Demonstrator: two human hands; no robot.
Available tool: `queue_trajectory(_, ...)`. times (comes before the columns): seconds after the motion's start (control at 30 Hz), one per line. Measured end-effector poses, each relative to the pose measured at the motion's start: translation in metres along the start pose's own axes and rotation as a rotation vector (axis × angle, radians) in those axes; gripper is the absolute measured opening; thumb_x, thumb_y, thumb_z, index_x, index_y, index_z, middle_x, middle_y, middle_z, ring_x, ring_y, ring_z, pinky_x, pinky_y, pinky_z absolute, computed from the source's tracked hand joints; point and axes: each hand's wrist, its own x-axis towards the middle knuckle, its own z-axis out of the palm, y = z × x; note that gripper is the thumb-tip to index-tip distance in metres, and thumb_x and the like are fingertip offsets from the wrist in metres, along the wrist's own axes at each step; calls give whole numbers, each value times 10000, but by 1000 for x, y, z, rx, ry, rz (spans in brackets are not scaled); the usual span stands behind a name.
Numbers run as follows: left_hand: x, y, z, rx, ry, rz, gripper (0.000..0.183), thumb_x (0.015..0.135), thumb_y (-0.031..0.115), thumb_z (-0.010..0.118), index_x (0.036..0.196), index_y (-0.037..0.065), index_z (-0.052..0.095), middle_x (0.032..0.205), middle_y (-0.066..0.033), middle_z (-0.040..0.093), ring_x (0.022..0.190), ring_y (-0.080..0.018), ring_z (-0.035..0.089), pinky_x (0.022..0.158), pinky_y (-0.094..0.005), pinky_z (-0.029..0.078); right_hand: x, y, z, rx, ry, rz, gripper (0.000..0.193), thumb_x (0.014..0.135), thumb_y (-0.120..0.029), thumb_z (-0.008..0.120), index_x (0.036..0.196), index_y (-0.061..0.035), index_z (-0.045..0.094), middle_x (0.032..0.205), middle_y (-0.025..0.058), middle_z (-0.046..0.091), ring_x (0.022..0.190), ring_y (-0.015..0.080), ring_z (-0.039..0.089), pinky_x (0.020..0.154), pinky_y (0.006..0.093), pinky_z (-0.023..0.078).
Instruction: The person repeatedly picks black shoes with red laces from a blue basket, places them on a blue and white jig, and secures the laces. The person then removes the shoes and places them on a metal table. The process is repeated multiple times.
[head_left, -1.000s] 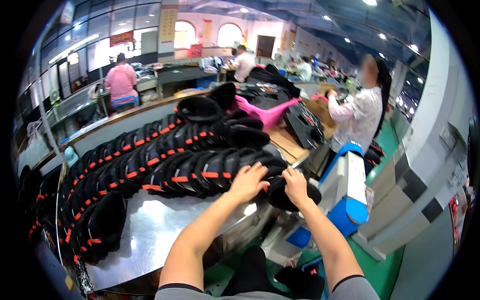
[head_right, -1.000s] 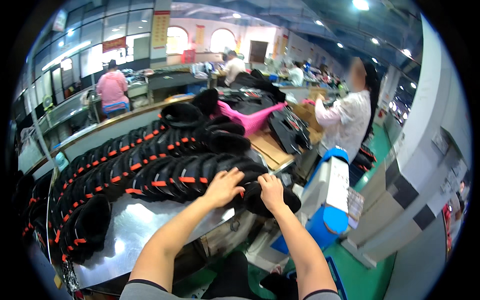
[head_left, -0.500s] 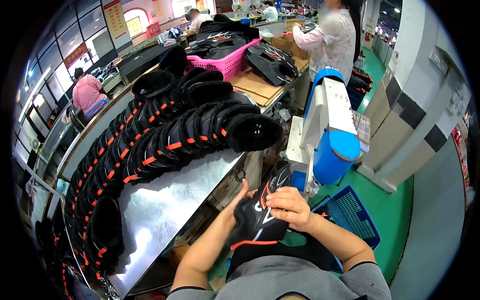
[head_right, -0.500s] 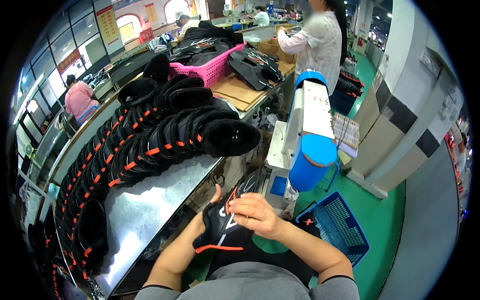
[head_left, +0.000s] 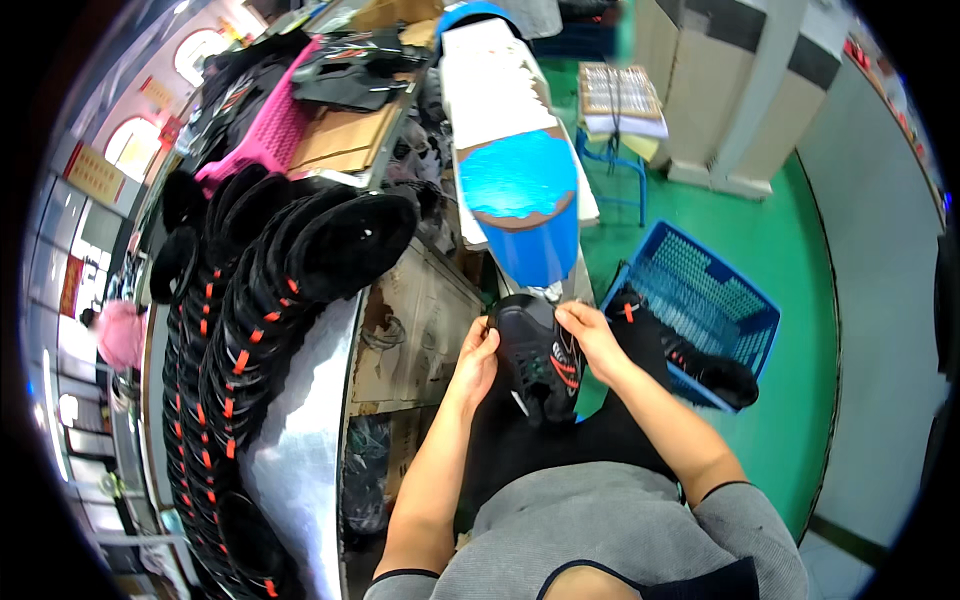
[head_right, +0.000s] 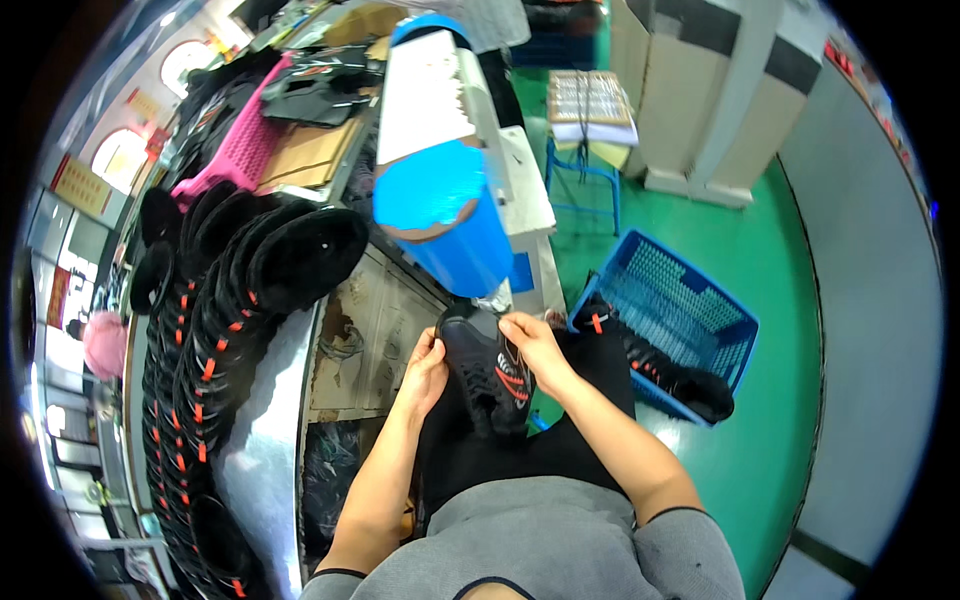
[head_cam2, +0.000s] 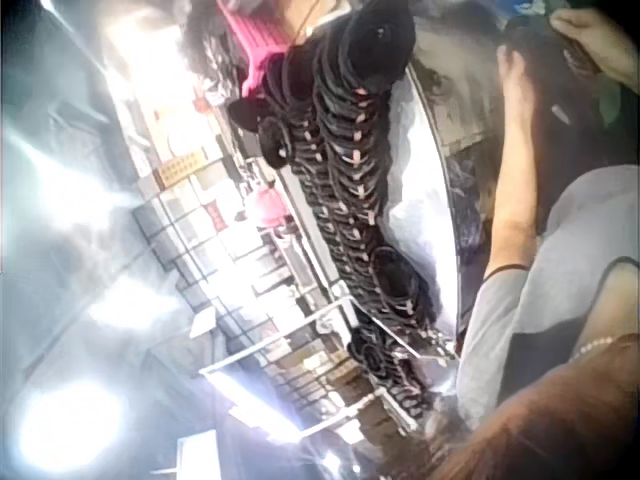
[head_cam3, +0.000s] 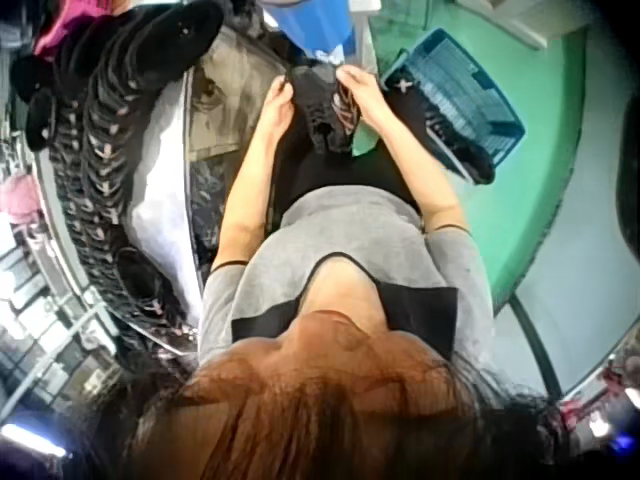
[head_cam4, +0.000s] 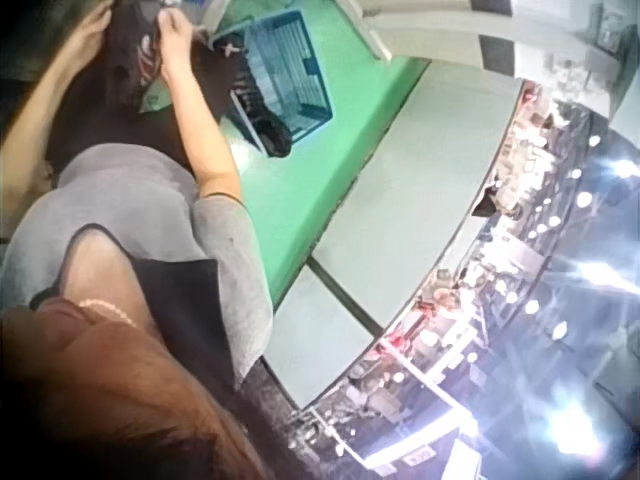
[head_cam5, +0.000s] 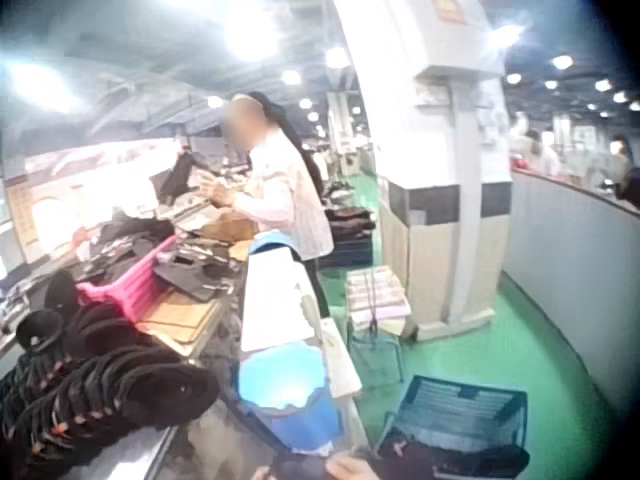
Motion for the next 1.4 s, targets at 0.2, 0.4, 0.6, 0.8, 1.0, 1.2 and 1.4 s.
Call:
queue_trajectory(0.2,36,-23,8,-52,26,-30,246,882,221,654,1077,126,538,1086,16,597,1035,-139,533,947,-320,371,30,-9,-15,-259,95,-126,201,937,-175,565,854,3,606,696,-59,504,653,29,440,570,226,359)
queue_trajectory(0.4,45,-12,39,92,111,-16,333,880,161,655,1176,62,538,1142,-22,598,1090,-151,515,986,-333,349,59,6,-27,-146,184,-12,201,953,-167,553,862,1,616,727,-49,554,678,32,466,606,209,386)
queue_trajectory(0.6,47,17,61,587,202,-5,198,883,58,627,1077,29,606,1069,-31,603,997,-124,538,907,-282,411,58,33,-38,326,72,-53,180,963,-179,543,869,-41,610,776,-68,564,708,18,490,644,190,387)
queue_trajectory(0.8,57,12,56,504,274,-20,302,875,13,613,1172,11,561,1151,-69,582,1071,-158,524,980,-300,377,69,45,-44,374,92,2,185,953,-182,562,851,-40,622,749,-49,597,661,26,518,598,193,411)
queue_trajectory(1.0,52,-17,8,71,36,-5,350,899,142,603,1227,42,533,1280,-66,549,1193,-202,499,1055,-367,363,42,-4,-27,-267,214,-91,156,920,-131,581,913,18,626,753,-36,556,713,51,484,646,228,415)
queue_trajectory(1.2,-7,0,-20,98,180,-134,389,935,263,571,1262,68,489,1293,-42,516,1218,-193,454,1036,-374,357,7,15,16,22,-187,105,237,859,-40,615,1082,34,587,980,59,633,911,115,565,813,271,450)
queue_trajectory(1.4,-100,65,74,1028,177,168,379,888,260,630,1185,50,522,1124,-85,569,1077,-214,525,914,-356,420,-43,25,-17,584,178,146,153,895,-2,558,1040,45,575,891,89,622,819,151,621,741,277,515)
